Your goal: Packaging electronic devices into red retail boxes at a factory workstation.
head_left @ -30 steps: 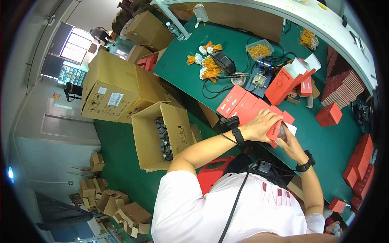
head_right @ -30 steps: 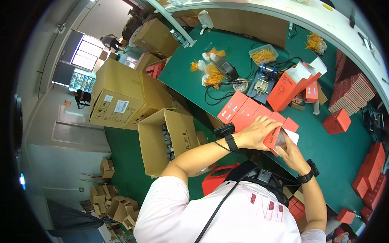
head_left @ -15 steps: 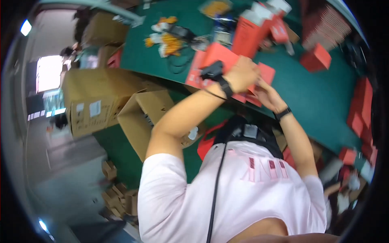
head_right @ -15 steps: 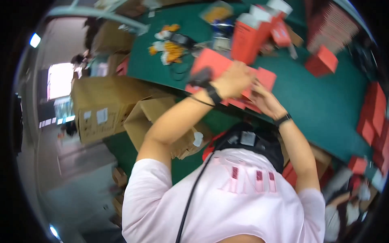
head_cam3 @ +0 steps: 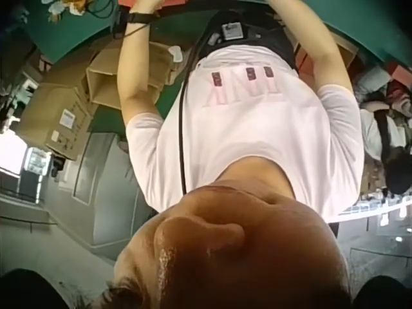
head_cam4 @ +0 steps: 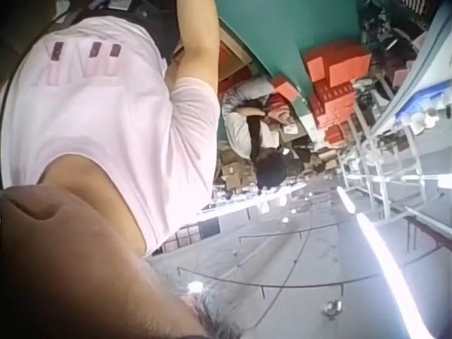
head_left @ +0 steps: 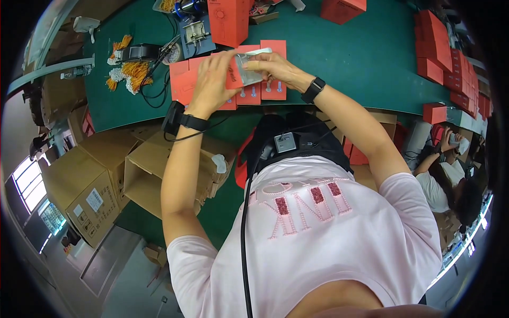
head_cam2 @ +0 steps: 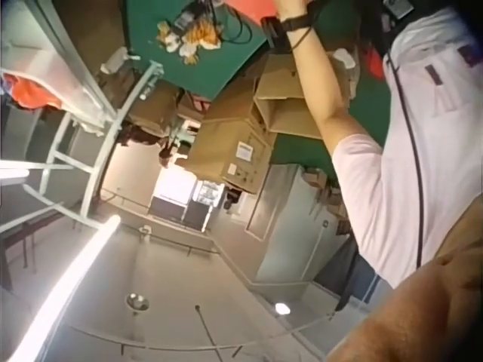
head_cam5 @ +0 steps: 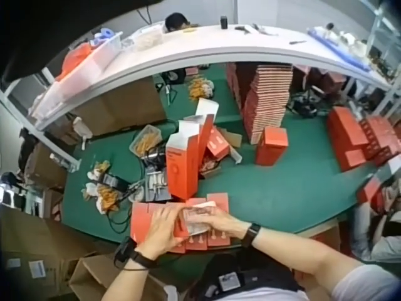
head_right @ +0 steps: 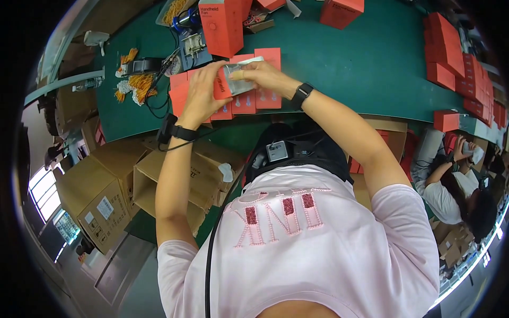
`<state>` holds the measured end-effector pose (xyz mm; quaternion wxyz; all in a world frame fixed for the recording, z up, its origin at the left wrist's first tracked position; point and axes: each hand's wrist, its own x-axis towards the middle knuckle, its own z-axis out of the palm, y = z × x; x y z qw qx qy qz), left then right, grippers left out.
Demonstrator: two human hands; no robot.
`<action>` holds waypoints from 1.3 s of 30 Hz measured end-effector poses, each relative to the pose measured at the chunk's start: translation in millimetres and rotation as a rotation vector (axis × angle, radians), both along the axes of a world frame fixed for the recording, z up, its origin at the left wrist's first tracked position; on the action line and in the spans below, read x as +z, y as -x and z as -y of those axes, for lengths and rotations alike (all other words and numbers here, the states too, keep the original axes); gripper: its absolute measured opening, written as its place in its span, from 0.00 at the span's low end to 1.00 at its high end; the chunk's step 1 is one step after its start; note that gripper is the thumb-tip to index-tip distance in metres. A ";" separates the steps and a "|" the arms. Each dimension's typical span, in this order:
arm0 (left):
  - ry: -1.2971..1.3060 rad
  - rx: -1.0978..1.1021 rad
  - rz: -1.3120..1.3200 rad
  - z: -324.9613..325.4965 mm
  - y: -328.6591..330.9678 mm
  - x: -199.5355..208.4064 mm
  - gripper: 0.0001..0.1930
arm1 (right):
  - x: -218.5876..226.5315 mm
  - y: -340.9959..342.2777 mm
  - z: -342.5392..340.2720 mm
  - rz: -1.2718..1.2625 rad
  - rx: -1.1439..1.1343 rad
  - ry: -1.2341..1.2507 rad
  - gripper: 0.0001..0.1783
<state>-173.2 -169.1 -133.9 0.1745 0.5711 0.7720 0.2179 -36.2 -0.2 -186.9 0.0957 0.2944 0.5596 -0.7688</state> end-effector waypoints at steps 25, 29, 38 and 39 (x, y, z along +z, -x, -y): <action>0.002 0.098 -0.140 35.4 2.4 -39.4 0.52 | 16.7 -18.7 -16.2 -0.196 0.123 -1.419 0.26; -0.129 0.079 -0.118 14.0 -13.7 -46.0 0.48 | 2.2 -0.7 5.7 -0.381 0.354 -1.503 0.14; -0.096 0.154 0.023 13.4 -9.6 -53.6 0.43 | 25.4 4.2 3.9 -0.490 0.297 -1.360 0.08; -0.081 0.145 0.008 12.9 -9.4 -51.6 0.45 | 33.1 2.2 6.1 -0.553 0.283 -1.384 0.08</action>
